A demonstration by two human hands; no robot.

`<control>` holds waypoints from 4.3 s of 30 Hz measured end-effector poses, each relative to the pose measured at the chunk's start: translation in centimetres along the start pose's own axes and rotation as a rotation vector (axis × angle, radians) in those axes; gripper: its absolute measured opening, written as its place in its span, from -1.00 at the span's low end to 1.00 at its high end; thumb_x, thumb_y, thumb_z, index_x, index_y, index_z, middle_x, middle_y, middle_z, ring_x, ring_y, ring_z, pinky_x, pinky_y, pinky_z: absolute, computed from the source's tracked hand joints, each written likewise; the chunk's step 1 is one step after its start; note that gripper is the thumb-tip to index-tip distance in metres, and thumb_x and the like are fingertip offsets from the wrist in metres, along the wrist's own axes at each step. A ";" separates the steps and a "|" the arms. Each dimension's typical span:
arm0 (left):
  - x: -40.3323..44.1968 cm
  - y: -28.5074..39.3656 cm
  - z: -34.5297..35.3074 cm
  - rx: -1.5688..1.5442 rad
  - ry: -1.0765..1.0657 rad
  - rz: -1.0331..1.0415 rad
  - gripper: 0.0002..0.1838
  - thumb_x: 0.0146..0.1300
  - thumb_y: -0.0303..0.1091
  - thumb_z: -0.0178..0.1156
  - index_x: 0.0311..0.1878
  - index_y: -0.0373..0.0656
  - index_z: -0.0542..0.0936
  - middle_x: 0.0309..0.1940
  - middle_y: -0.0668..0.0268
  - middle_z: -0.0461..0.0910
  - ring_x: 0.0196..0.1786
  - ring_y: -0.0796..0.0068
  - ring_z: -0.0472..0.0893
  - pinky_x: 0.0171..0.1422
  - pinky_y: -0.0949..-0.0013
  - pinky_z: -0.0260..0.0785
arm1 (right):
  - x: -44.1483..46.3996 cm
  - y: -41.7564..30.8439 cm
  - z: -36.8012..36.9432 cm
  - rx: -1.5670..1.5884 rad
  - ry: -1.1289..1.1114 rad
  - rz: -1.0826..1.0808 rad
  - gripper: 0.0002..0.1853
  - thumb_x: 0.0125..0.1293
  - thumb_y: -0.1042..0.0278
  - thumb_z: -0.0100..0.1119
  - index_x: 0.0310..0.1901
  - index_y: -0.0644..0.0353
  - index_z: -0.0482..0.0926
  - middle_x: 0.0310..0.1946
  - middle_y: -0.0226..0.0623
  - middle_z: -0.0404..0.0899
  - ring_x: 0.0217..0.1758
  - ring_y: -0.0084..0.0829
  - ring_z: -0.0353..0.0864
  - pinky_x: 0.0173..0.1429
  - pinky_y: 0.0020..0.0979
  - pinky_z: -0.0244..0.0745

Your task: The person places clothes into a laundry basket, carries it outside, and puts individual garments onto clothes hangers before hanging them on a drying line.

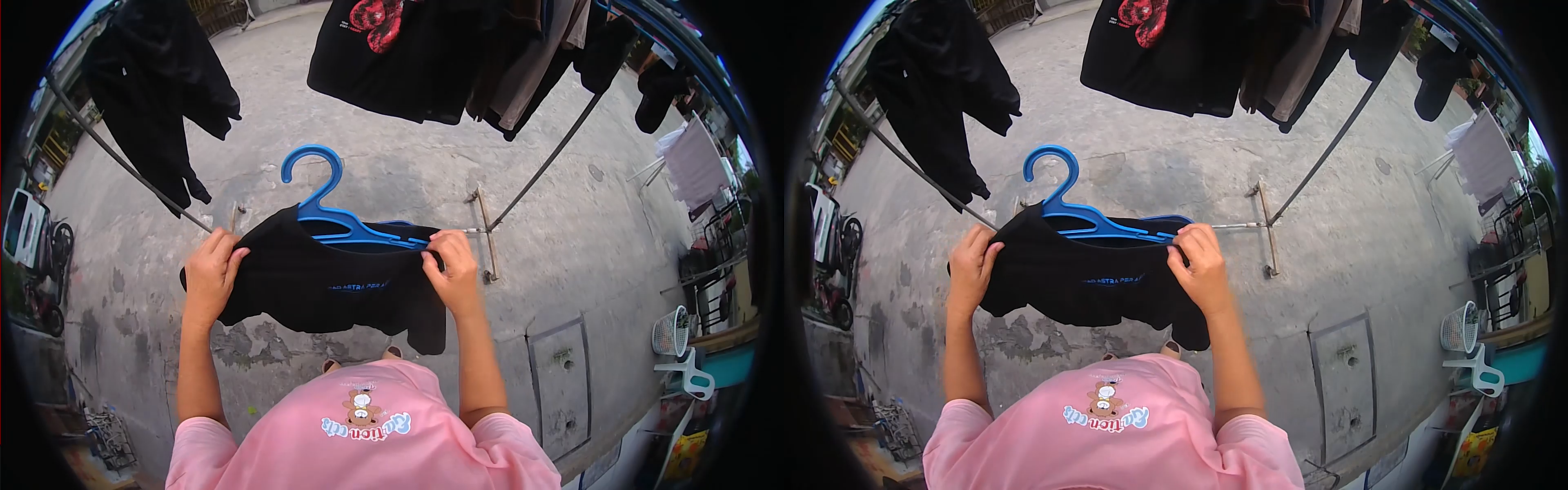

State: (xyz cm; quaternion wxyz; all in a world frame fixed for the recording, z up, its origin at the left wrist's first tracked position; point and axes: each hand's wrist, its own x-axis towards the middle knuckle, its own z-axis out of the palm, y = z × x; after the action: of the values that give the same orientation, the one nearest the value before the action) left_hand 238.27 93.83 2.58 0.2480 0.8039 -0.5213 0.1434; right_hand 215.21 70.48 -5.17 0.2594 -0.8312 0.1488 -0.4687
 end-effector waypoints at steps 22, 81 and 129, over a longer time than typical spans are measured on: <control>0.7 -6.7 2.9 -0.253 0.098 -0.191 -0.74 0.20 -0.24 0.05 -0.16 -0.22 0.48 -0.24 0.17 0.46 -0.15 0.17 0.46 -0.01 0.32 0.28 | 1.4 1.6 -1.2 0.251 -0.239 0.349 -0.84 0.14 0.43 0.16 -0.27 0.31 0.50 -0.45 -0.24 0.55 -0.40 -0.45 0.50 -0.27 -0.50 0.36; -25.0 -21.8 39.1 -1.115 0.042 -1.936 -0.76 0.06 -0.37 0.03 -0.14 -0.02 0.46 -0.33 0.29 0.51 -0.27 0.28 0.53 -0.14 0.05 0.35 | 62.5 8.7 3.9 0.287 0.555 0.094 -0.80 -0.10 0.62 0.09 -0.38 0.14 0.53 -0.35 -0.29 0.56 -0.32 -0.47 0.50 -0.19 -0.45 0.39; -24.9 0.4 33.3 -0.170 -1.149 -0.969 -0.46 0.01 -0.13 0.21 0.10 0.03 0.33 0.29 -0.02 0.05 0.32 -0.02 0.10 0.25 -0.02 0.02 | -26.7 35.7 27.0 -0.429 -1.484 0.666 -0.81 0.17 0.44 -0.13 -0.21 0.13 0.47 -0.28 -0.14 0.57 -0.23 -0.11 0.60 -0.20 -0.17 0.51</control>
State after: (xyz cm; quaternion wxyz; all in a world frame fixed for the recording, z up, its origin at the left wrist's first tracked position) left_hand 226.67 94.55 -37.35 0.0338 0.8696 -0.1659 -0.4639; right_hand 224.39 62.16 -55.77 0.2509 -0.8677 0.2629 0.3391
